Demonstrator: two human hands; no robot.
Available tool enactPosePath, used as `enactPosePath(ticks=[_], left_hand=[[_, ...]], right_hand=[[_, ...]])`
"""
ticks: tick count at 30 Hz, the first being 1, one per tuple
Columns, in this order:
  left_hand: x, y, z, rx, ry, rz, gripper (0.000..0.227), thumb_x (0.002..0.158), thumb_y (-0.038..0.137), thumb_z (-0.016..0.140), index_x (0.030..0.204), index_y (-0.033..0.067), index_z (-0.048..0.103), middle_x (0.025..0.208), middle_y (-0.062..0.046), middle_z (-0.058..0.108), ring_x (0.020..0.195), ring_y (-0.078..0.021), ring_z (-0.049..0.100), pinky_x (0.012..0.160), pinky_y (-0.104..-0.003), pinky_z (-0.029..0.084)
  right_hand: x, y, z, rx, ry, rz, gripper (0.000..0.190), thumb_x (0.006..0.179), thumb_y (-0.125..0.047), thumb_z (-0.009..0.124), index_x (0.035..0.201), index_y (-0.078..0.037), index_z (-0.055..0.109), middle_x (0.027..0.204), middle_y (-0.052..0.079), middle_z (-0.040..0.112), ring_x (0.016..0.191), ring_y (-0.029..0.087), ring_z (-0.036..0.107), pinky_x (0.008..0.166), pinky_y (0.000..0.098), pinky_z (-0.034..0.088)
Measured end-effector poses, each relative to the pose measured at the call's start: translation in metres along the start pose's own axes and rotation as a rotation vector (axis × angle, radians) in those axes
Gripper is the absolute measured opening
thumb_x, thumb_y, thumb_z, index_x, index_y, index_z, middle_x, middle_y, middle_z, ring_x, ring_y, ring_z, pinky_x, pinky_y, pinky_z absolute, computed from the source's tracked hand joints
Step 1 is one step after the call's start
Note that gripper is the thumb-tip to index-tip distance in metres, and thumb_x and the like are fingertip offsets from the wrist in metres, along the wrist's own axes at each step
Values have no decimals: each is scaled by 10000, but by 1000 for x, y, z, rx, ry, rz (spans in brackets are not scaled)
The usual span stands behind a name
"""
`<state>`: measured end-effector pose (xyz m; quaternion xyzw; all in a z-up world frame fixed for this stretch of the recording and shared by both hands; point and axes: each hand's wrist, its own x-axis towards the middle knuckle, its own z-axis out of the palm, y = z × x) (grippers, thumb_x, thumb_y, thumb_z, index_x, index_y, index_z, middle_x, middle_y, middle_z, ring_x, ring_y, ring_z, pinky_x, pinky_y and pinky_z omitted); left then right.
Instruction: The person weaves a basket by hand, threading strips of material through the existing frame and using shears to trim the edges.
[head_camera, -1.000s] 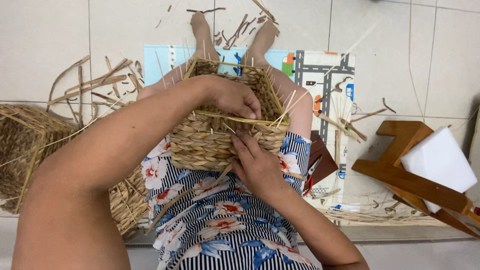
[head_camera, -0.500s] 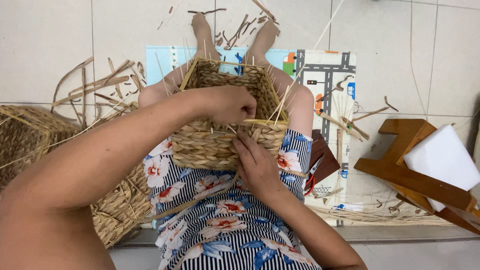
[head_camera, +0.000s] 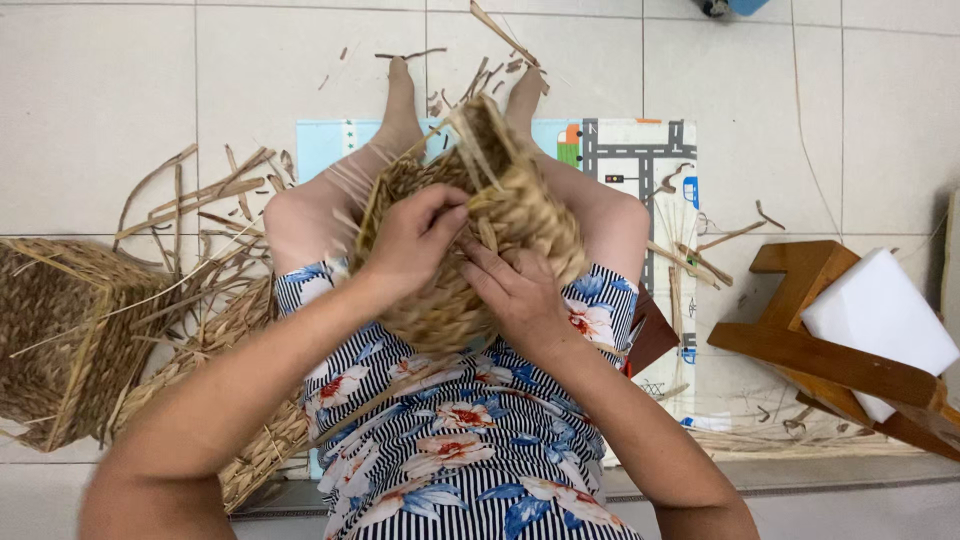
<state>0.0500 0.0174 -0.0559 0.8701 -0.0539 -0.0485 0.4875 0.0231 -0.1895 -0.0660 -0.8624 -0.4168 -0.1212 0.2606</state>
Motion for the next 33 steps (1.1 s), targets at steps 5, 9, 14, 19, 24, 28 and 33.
enactPosePath(ticks=[5,9,14,19,24,28,33], left_hand=[[-34,-17,42,-727,369,-70,143,1092,85,580,1194,-1,631,989,-18,664,890,-79,579,789,-228,496],[-48,-20,77,-865,370,-117,138,1132,106,559,1212,7,613,946,-29,653,831,-98,572,753,-251,507],[-56,-15,90,-1000,96,-220,209,1087,102,532,1262,12,602,1084,-32,689,980,-95,646,898,-245,550],[-51,-10,84,-834,-81,-192,246,1054,63,573,1291,7,607,1137,-44,704,1030,-99,658,920,-260,560],[-39,15,74,-600,-91,-236,271,990,39,661,1256,-4,636,1121,-81,734,998,-123,690,894,-281,579],[-48,38,49,-382,-154,-310,302,965,73,666,1260,28,622,1101,-50,730,970,-93,699,865,-252,573],[-82,29,17,-378,-27,-189,233,956,44,684,1180,-18,669,1037,-43,640,873,-82,669,748,-240,565]], right_hand=[[2,-7,1,148,107,122,363,825,-78,722,1182,-83,659,1306,59,661,1160,342,572,1026,459,477],[-10,-19,2,317,213,386,574,790,-301,852,1193,4,580,1210,215,600,1230,465,492,1036,524,430],[-31,-28,10,119,271,440,595,763,-283,853,1175,38,567,1128,228,593,1182,463,475,1042,553,378],[-56,-17,17,84,296,560,240,902,-99,767,1063,-3,618,1086,152,600,1191,382,510,1072,515,414],[-67,8,-5,539,209,600,94,874,-110,673,914,-30,646,1060,115,644,1185,356,521,1029,483,416],[-63,7,-33,560,115,471,148,901,-160,668,901,-26,607,1100,121,630,1188,346,519,1058,474,403],[-37,-12,-50,618,-57,191,154,870,-203,681,853,-57,634,1204,112,643,1241,355,450,1086,481,382]])
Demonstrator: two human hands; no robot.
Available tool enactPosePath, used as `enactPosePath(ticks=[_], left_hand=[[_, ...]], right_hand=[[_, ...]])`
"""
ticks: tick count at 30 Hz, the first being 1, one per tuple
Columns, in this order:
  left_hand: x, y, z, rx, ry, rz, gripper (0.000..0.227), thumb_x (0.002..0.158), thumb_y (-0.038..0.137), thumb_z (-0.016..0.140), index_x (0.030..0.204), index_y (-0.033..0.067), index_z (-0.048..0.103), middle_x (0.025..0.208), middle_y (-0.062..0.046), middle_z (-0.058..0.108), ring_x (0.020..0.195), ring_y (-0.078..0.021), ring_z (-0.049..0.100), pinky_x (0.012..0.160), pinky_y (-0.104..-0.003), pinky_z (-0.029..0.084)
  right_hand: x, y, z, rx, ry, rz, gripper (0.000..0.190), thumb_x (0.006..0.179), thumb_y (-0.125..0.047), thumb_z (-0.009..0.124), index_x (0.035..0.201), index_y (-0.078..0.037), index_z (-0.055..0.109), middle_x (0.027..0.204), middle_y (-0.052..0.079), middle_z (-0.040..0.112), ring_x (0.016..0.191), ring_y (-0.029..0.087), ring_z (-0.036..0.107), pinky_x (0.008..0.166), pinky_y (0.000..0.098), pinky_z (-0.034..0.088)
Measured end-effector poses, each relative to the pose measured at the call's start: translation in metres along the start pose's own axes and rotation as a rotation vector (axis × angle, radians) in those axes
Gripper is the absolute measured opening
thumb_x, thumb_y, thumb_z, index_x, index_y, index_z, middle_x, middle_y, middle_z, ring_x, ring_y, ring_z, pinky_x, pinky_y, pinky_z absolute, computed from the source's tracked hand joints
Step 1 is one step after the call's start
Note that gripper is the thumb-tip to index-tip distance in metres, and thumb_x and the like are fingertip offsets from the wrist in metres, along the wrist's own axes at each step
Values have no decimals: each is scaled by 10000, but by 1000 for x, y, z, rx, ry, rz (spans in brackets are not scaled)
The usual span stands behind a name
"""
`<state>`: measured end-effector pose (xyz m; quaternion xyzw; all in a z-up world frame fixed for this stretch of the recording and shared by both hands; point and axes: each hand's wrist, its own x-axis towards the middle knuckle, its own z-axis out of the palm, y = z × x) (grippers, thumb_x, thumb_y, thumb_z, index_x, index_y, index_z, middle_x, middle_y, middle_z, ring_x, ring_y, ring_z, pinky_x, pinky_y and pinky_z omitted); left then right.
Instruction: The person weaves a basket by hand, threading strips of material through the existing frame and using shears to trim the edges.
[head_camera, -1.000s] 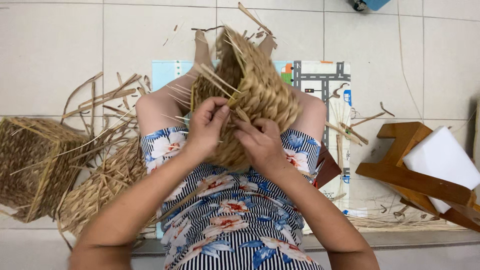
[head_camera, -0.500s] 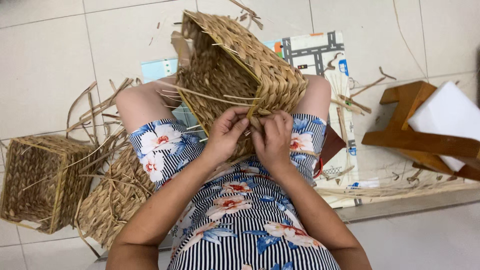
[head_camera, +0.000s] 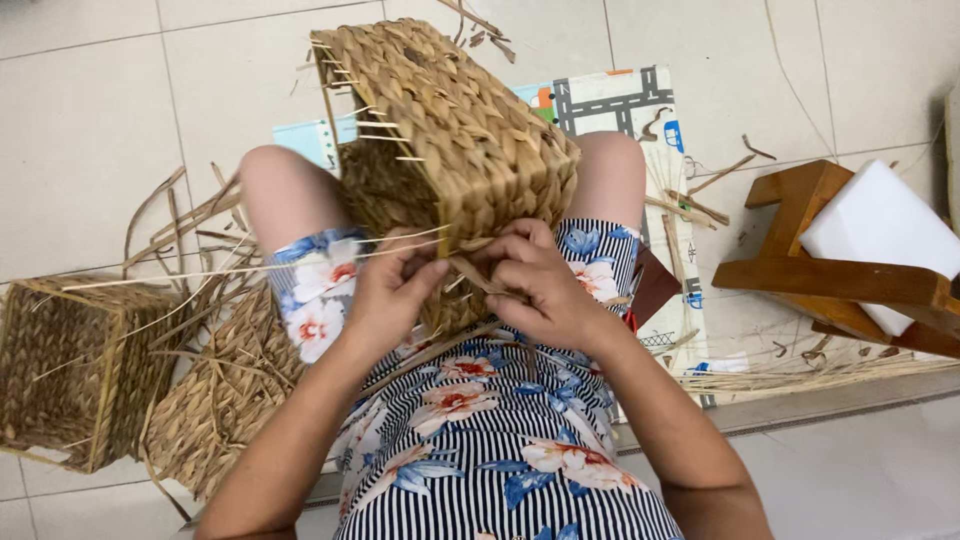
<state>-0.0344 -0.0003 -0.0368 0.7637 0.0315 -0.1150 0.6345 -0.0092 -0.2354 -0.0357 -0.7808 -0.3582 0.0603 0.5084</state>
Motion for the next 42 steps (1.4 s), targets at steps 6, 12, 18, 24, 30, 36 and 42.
enactPosePath(ticks=[6,12,18,24,30,36,42], left_hand=[[8,-28,0,-25,110,36,158,993,38,671,1139,-18,688,984,-18,641,816,-60,607,706,-223,524],[17,-47,8,16,21,-23,180,996,55,639,1157,-15,682,947,-49,708,822,-92,622,754,-263,532],[28,-66,1,-339,-54,-26,224,1023,14,547,1239,-17,598,1167,-58,722,1058,-116,679,959,-269,534],[23,-76,-8,-490,-38,-55,241,1023,7,561,1253,-37,615,1150,-99,735,1005,-142,696,914,-295,567],[23,-74,-16,-363,4,-113,203,1034,30,618,1214,-59,653,1066,-106,731,924,-143,668,844,-309,566],[25,-76,-12,-596,-67,-136,220,1024,21,590,1227,-50,633,1087,-105,741,939,-150,705,874,-298,583],[21,-82,-5,-642,32,-11,185,1023,-48,600,1207,-60,598,1094,-119,729,959,-164,691,879,-294,567]], right_hand=[[25,6,-12,-57,-127,4,157,787,-212,663,830,-62,669,1287,75,667,1262,357,439,1103,492,379],[5,8,-4,-98,-76,70,135,803,-175,670,844,-47,660,1284,96,668,1294,377,451,1095,490,385],[10,-5,5,-272,59,176,109,842,-169,706,850,-61,695,1166,37,718,1263,359,519,1085,493,408],[20,-20,22,-174,42,286,347,848,-177,750,1149,-17,683,1022,156,651,949,303,653,797,409,534],[33,-6,50,-508,-103,286,218,861,-197,779,988,-38,699,943,134,692,863,346,709,725,465,556],[23,-10,43,-152,-42,306,336,787,-259,827,977,4,738,849,159,697,718,321,694,626,424,543],[36,-13,56,-27,162,433,192,932,-168,678,1037,-13,721,801,97,717,650,188,694,609,339,538]])
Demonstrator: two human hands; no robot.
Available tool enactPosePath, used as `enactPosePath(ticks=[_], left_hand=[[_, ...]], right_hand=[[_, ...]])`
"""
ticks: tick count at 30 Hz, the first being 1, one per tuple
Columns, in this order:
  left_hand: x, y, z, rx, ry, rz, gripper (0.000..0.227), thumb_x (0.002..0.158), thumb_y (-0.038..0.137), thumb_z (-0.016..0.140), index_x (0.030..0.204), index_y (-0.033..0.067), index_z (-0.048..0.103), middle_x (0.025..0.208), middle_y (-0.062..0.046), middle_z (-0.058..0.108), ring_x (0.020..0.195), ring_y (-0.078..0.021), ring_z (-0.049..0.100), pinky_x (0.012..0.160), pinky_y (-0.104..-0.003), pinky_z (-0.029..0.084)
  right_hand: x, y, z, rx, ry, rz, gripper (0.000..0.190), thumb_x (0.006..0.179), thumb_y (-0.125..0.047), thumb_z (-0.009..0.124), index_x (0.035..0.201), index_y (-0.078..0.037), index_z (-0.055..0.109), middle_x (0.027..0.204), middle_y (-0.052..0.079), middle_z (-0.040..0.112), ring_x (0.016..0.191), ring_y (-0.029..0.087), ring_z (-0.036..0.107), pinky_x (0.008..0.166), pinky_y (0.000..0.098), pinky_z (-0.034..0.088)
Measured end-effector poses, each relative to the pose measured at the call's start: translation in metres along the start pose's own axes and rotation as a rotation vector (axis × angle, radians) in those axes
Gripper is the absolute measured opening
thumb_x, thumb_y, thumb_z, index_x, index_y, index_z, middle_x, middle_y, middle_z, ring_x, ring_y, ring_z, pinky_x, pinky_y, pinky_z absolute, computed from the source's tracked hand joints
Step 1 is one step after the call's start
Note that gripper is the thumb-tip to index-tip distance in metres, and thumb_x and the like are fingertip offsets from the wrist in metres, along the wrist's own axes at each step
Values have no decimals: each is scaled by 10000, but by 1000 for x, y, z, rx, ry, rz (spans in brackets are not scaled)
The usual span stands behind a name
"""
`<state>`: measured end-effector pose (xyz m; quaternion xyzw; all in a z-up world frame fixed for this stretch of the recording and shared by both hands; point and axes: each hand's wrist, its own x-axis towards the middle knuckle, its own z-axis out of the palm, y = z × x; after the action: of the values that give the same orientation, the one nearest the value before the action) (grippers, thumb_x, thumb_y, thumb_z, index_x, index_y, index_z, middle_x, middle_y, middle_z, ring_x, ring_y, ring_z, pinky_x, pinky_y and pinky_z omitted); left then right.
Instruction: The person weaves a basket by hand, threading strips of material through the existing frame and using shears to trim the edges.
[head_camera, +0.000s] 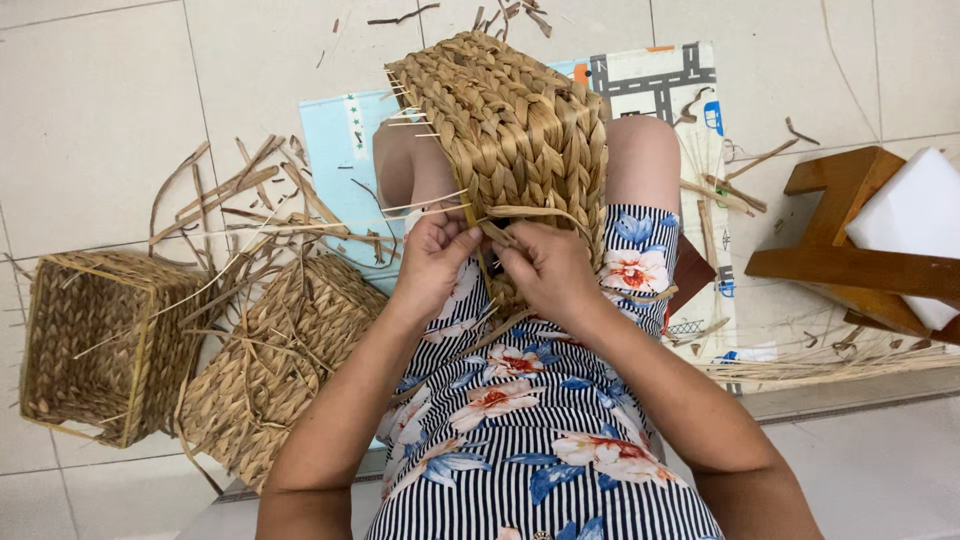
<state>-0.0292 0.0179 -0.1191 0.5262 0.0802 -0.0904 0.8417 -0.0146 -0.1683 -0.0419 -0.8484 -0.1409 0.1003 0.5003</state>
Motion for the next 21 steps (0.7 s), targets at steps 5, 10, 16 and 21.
enactPosePath(ticks=[5,10,16,21], left_hand=[[-10,1,-3,102,10,70,348,890,-140,640,1200,-1,569,1096,-78,709,982,-138,702,876,-278,580],[-15,13,-1,150,87,128,279,941,-126,653,1186,0,608,1081,-88,717,938,-139,696,831,-271,584],[-22,31,-1,239,161,59,201,986,-79,703,1150,9,628,1045,-102,738,886,-142,693,777,-271,566],[-24,40,3,252,149,97,223,989,-100,712,1163,3,619,1148,-106,732,1040,-142,713,969,-286,593]], right_hand=[[-1,3,6,391,-223,359,183,1001,-169,654,945,-6,718,701,34,684,619,158,628,566,323,504],[-37,61,-23,575,-245,-12,221,1039,-152,656,1197,2,669,1027,101,704,914,172,688,798,316,578],[-92,288,-104,458,627,411,112,1053,-137,659,1041,-28,635,926,37,699,800,114,672,723,266,558],[-175,418,-37,89,549,783,249,903,-183,760,1055,-24,644,889,125,717,744,236,675,654,363,529]])
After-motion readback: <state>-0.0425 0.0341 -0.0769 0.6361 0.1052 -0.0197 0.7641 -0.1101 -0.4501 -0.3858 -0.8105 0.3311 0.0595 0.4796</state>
